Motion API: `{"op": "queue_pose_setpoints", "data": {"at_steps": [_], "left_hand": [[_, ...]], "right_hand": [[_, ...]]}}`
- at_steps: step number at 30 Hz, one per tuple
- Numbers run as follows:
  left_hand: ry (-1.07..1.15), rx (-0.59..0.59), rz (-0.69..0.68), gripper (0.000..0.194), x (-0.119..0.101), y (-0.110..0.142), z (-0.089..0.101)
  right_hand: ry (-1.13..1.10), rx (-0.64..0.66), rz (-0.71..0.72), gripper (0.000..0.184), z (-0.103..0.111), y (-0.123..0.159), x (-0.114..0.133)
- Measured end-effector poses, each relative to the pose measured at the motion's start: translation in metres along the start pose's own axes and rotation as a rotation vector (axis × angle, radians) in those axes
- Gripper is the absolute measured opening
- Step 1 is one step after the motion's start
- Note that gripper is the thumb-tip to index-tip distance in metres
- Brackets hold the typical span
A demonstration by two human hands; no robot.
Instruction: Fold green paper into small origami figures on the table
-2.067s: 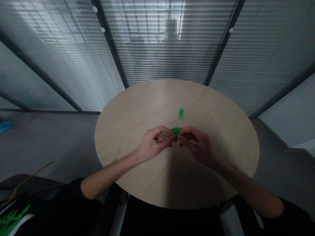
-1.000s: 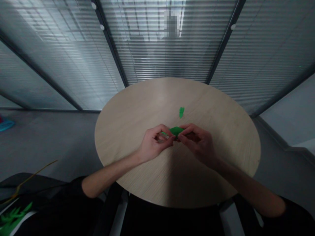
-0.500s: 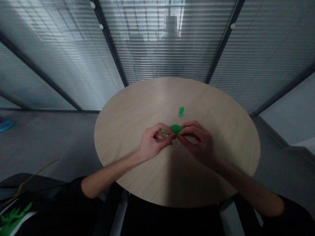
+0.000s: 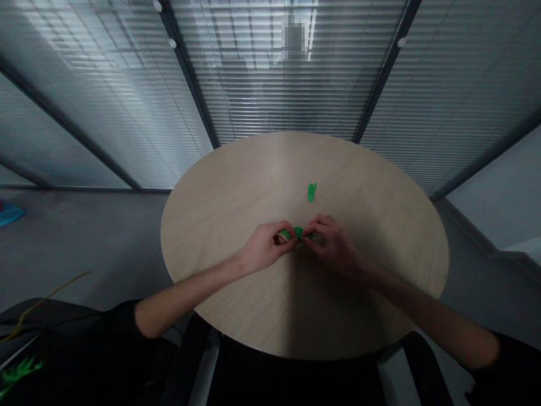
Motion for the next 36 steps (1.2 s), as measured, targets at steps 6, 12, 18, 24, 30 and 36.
{"op": "queue_pose_setpoints", "data": {"at_steps": [6, 12, 18, 24, 30, 36], "left_hand": [[-0.296, -0.029, -0.202, 0.005, -0.010, 0.007, 0.007], [-0.307, -0.034, -0.292, 0.005, -0.010, 0.007, 0.010], [-0.382, 0.064, -0.321, 0.004, -0.014, 0.007, 0.000], [-0.372, 0.076, -0.214, 0.006, -0.013, 0.006, 0.001], [-0.416, 0.112, -0.126, 0.014, -0.010, 0.007, -0.003], [-0.418, 0.107, -0.082, 0.011, -0.009, 0.008, -0.003]], "right_hand": [[0.052, 0.099, 0.007, 0.006, -0.016, 0.005, -0.003], [0.122, 0.152, 0.081, 0.006, -0.017, 0.007, 0.002], [0.141, 0.175, 0.048, 0.007, -0.018, 0.009, 0.002], [0.133, 0.177, -0.077, 0.002, -0.017, 0.009, -0.001], [0.078, 0.171, -0.196, 0.007, -0.018, 0.007, -0.004], [0.057, 0.167, -0.220, 0.010, -0.017, 0.005, -0.004]]}}
Point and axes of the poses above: each hand's wrist, its own y-axis away from the middle knuckle, its own z-axis out of the back of the hand, x = y × z, the point moved 8 cm from there along -y, towards the middle knuckle, and after that the axes turned 1 degree about -x, right-handed, at the moved point
